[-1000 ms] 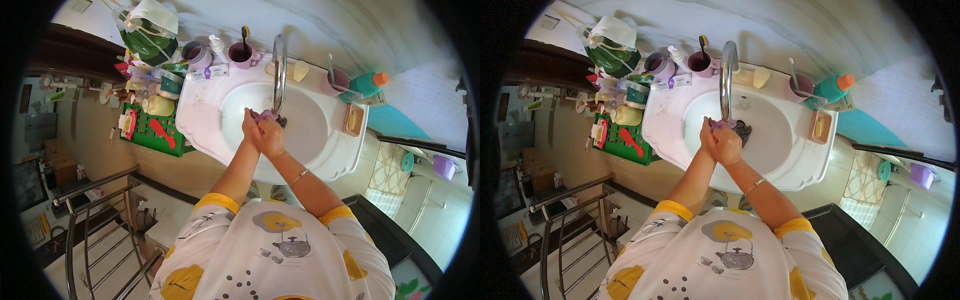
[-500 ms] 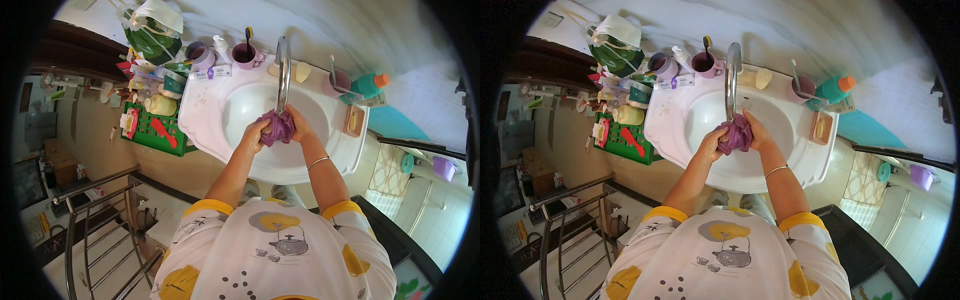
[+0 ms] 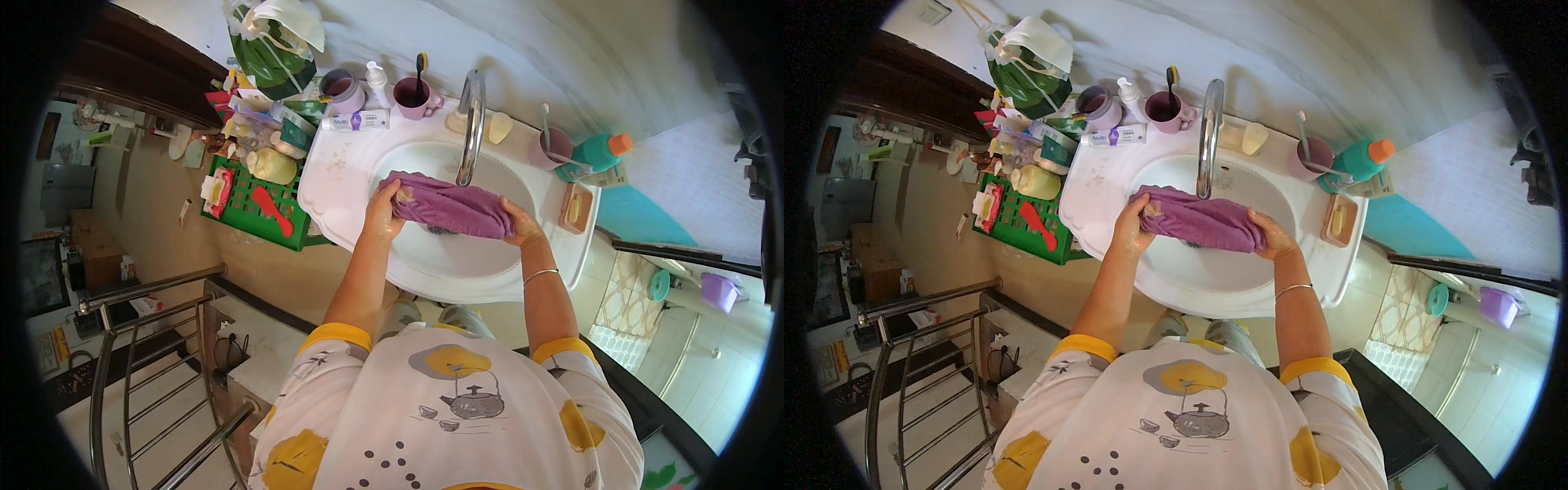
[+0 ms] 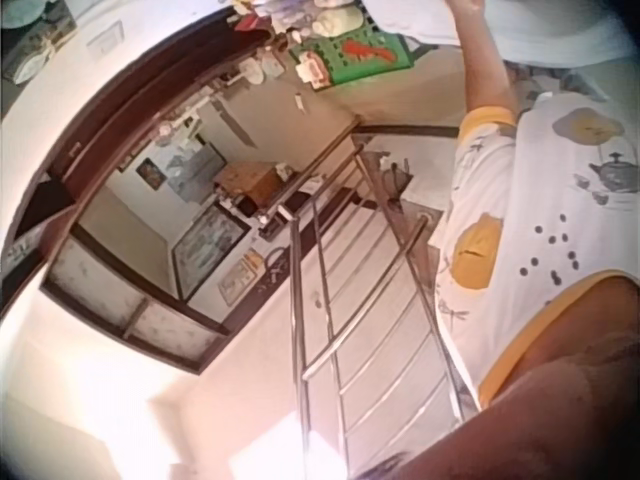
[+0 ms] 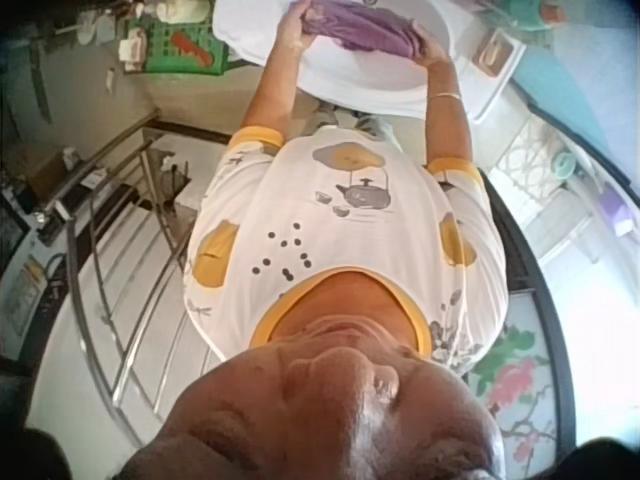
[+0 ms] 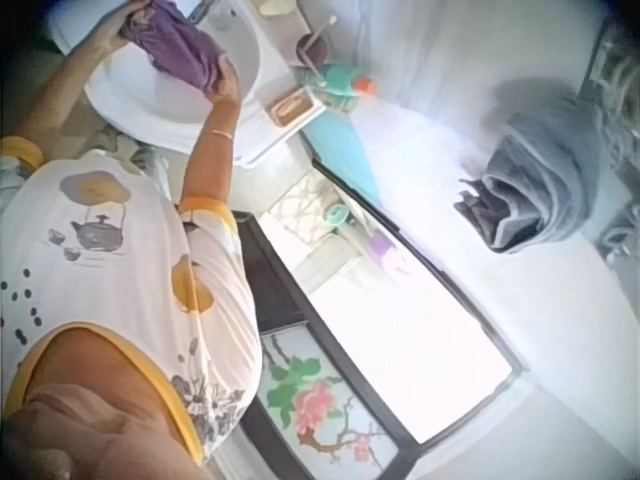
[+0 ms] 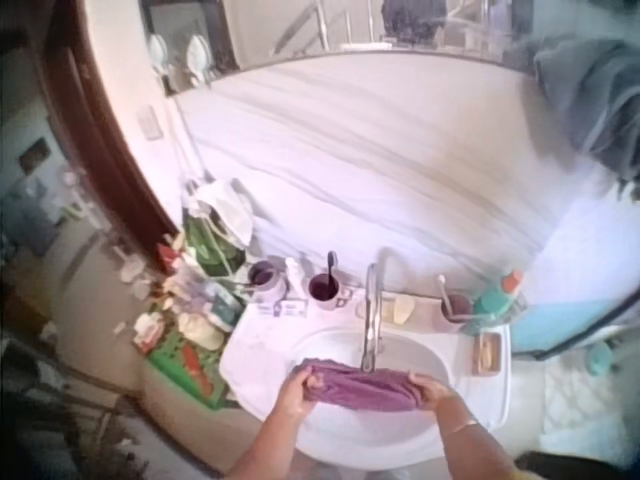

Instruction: The person washes a purple cloth by hand in a bathroom sink. They repeatedly wet, scrub, and wring the cloth under running water, then place it on the sink edge.

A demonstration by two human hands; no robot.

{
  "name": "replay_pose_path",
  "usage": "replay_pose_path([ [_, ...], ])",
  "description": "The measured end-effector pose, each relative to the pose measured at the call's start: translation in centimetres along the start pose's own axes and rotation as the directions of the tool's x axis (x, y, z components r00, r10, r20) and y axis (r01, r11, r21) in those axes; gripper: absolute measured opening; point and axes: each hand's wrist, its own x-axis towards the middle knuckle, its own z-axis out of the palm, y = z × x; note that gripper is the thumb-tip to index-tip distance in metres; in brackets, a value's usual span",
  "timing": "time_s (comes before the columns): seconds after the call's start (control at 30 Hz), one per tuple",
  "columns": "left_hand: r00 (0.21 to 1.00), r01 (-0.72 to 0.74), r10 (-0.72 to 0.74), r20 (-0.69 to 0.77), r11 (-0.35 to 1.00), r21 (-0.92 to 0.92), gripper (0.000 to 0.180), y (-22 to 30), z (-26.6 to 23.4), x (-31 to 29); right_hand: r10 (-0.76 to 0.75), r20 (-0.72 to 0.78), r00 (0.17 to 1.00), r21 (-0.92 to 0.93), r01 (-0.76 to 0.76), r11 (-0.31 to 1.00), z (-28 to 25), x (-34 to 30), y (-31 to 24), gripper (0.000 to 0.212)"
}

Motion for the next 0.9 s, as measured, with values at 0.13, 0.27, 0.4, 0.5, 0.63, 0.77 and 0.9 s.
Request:
replay_pose_path([
  [0.13, 0.994, 0.003, 0.003, -0.109, 0.999, 0.050, 0.023, -0.8, -0.8, 0.0, -0.108, -0.077, 0.991, 0.107, 0.116, 0.987, 0.2, 0.4, -0.2, 0.057],
  [0.27, 0.999, 0.010, -0.012, -0.047, 0.999, -0.032, 0.029, -2.9, -0.8, -0.2, -0.240, -0.246, 0.939, 0.180, 0.288, 0.941, 5.6, 0.4, 0.5, 0.050],
  [0.4, 0.975, 0.198, -0.187, 0.120, 0.977, -0.082, 0.042, -4.8, 1.8, -2.0, -0.472, 0.018, 0.882, -0.900, 0.220, 0.377, 10.8, 0.8, 3.3, 0.037],
  [0.5, 0.971, 0.220, -0.206, 0.123, 0.969, -0.111, 0.049, -5.5, 1.8, -2.5, -0.423, 0.042, 0.905, -0.976, 0.128, 0.177, 11.7, 0.1, 3.8, 0.041],
  [0.63, 0.946, 0.268, -0.257, 0.197, 0.963, -0.028, 0.066, -4.2, 4.0, -3.6, -0.640, -0.161, 0.752, -0.946, 0.067, 0.317, 7.0, 0.4, 1.7, 0.058],
  [0.77, 0.832, 0.476, -0.492, 0.258, 0.870, 0.126, 0.084, -2.3, 5.1, -3.2, -0.196, -0.023, 0.980, -0.737, 0.116, 0.665, 8.8, 0.7, 0.0, 0.066],
  [0.9, 0.896, 0.410, -0.424, 0.135, 0.904, 0.118, 0.086, -0.1, 3.6, -3.3, -0.133, -0.048, 0.990, -0.455, 0.097, 0.885, 8.0, 1.6, -0.5, 0.041],
])
